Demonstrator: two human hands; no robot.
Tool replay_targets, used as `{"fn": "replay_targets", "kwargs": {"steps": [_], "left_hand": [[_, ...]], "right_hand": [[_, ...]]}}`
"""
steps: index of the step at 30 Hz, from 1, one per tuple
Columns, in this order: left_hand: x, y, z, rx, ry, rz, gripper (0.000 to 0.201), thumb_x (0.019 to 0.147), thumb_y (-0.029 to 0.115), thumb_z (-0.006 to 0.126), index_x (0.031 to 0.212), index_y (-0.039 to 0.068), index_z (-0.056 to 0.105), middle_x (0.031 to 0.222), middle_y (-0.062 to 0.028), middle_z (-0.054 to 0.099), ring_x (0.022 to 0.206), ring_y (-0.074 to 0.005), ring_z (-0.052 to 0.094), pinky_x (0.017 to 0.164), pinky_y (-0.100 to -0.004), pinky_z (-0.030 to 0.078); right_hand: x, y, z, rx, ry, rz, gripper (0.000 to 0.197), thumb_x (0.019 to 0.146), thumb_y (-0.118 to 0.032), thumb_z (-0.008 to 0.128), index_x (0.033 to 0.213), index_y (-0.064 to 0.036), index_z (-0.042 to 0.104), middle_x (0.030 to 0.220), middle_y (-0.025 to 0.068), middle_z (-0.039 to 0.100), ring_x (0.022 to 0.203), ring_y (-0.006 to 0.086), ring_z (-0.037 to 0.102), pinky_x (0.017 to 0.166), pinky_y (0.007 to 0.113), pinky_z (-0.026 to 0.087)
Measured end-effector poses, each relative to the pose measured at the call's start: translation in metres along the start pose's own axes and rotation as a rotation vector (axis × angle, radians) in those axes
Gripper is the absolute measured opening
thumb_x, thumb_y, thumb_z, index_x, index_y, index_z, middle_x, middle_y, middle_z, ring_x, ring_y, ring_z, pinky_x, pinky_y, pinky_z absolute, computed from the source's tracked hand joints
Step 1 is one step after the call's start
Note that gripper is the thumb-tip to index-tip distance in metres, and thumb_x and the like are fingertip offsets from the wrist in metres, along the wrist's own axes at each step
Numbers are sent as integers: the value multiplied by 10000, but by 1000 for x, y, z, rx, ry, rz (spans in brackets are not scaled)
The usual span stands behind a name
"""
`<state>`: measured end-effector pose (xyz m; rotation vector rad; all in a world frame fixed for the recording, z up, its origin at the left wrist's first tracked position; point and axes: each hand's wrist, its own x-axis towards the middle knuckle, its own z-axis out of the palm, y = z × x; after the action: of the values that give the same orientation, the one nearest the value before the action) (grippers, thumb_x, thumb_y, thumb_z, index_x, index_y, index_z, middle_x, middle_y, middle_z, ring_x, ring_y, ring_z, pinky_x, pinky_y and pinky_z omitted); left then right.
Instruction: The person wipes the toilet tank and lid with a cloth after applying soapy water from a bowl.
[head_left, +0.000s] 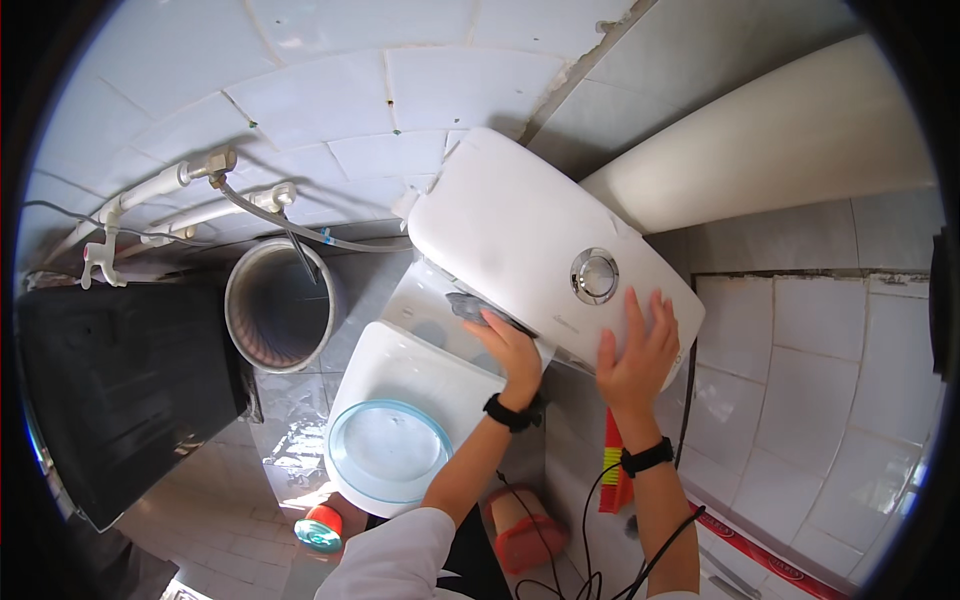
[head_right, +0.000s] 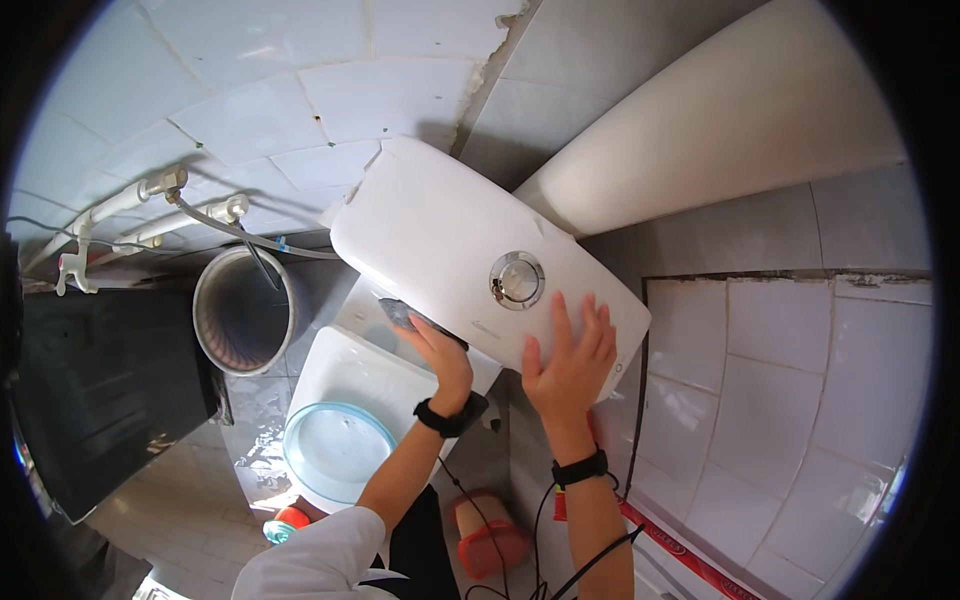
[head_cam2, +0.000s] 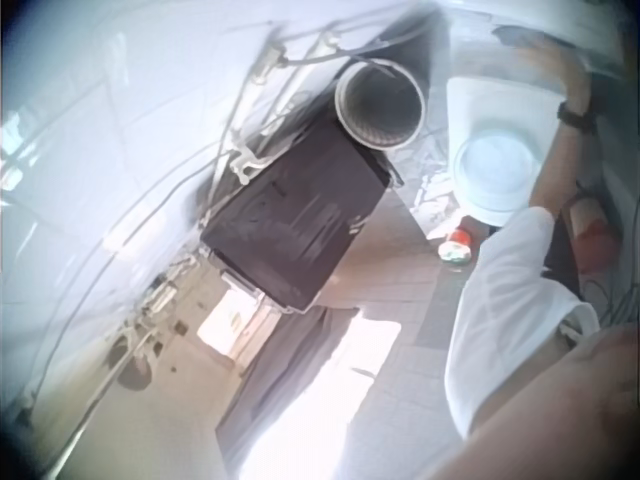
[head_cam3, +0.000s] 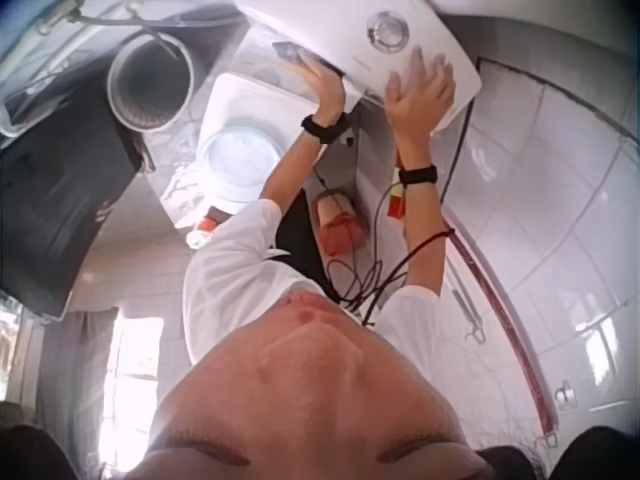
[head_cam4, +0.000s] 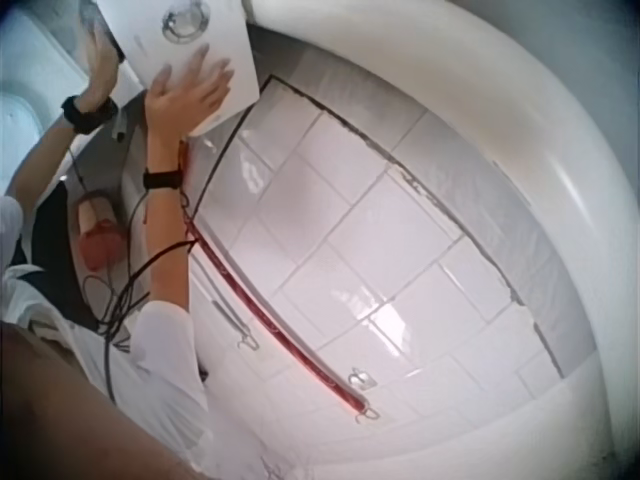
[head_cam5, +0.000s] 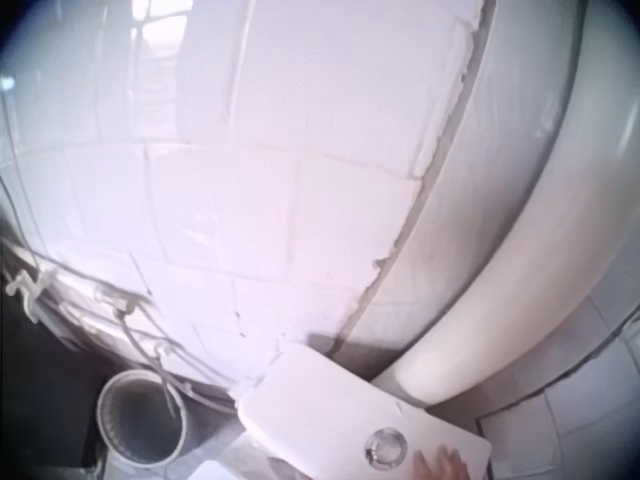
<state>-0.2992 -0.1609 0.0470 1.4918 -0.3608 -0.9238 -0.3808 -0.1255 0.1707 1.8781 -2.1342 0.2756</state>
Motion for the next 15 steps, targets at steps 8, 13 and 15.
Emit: {"fn": "replay_targets", "kwargs": {"steps": [8, 13, 15], "left_hand": [[78, 29, -8, 27, 16, 158, 446, 949, 246, 315, 1233, -92, 247, 1205, -217, 389, 1066, -289, 417, 926, -346, 317], [134, -67, -26, -163, 39, -94, 448, 949, 288, 320, 1189, -91, 311, 1199, -219, 403, 1062, -308, 432, 906, -360, 354], [141, -95, -40, -281, 87, -419, 400, 954, 279, 313, 1157, -65, 331, 1212, -202, 394, 1075, -293, 429, 921, -353, 348]], "right_hand": [[0, -8, 1, 32, -7, -3, 490, 801, -339, 498, 1243, -131, 472, 1253, 184, 402, 1148, 403, 374, 936, 502, 303], [3, -12, 0, 46, 10, -22, 488, 802, -338, 497, 1241, -126, 473, 1252, 186, 402, 1148, 404, 375, 932, 509, 304], [3, -18, 2, 83, 27, -16, 483, 806, -342, 492, 1237, -125, 476, 1248, 185, 406, 1145, 402, 378, 931, 508, 306]]}}
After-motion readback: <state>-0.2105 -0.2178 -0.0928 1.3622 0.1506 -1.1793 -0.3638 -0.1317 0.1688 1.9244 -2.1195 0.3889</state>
